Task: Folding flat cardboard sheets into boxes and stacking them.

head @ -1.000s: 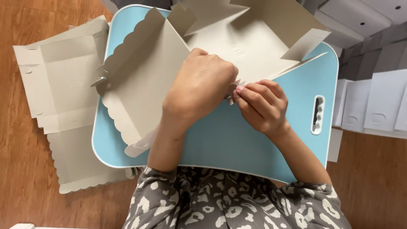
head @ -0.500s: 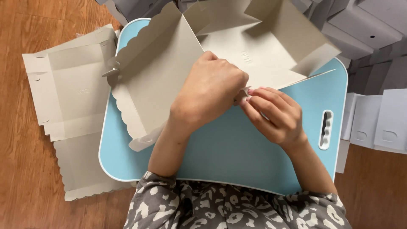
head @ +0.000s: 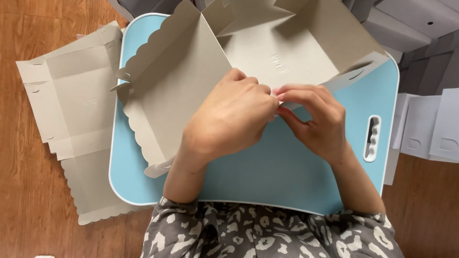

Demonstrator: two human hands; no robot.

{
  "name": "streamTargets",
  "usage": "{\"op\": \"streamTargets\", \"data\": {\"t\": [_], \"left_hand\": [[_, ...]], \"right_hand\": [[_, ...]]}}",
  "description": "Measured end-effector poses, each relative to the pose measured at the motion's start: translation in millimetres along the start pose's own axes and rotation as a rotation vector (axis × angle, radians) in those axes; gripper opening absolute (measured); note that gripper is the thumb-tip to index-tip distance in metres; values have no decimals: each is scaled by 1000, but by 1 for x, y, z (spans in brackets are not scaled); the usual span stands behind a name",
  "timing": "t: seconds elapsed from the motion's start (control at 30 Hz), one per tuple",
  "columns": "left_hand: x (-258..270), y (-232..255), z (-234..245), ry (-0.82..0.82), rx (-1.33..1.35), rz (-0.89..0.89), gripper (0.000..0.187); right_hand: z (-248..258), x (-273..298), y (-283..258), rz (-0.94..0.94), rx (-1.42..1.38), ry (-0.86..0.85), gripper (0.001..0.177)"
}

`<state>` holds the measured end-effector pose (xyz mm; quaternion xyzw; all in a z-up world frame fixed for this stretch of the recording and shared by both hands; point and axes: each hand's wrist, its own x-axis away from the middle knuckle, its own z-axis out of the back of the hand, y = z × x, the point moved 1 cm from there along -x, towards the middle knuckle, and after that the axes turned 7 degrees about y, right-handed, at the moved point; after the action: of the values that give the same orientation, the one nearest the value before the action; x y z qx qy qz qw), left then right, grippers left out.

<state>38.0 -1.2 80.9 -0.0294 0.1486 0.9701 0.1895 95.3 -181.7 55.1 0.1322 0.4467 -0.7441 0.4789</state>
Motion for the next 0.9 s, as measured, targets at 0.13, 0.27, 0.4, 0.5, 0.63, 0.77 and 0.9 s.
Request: {"op": "streamTargets", "data": {"t": [0.13,0.27,0.4,0.5,0.63,0.77,0.9], "left_hand": [[-12,6,-20,-156,-24,79,25],[-29,-1,-47,-257,-23,288,24],[-24,-18,-37,-288,-105,360,26],[-3,-27,-3,-275,-40,382,30],[23,-35,15,-172,16,363,21],[28,-35,21,-205,72,493,16],[25,-33,12,126,85,323,38]], "right_hand": [[-4,18,21,-188,23,-199,29],[-2,15,23,-147,68,-321,46],[38,1,15,-17,266,-184,34],[67,11,31,59,535,-134,29],[68,14,44,30,601,-131,34],[54,12,45,154,695,-102,19],[40,9,31,237,575,-137,17]]}}
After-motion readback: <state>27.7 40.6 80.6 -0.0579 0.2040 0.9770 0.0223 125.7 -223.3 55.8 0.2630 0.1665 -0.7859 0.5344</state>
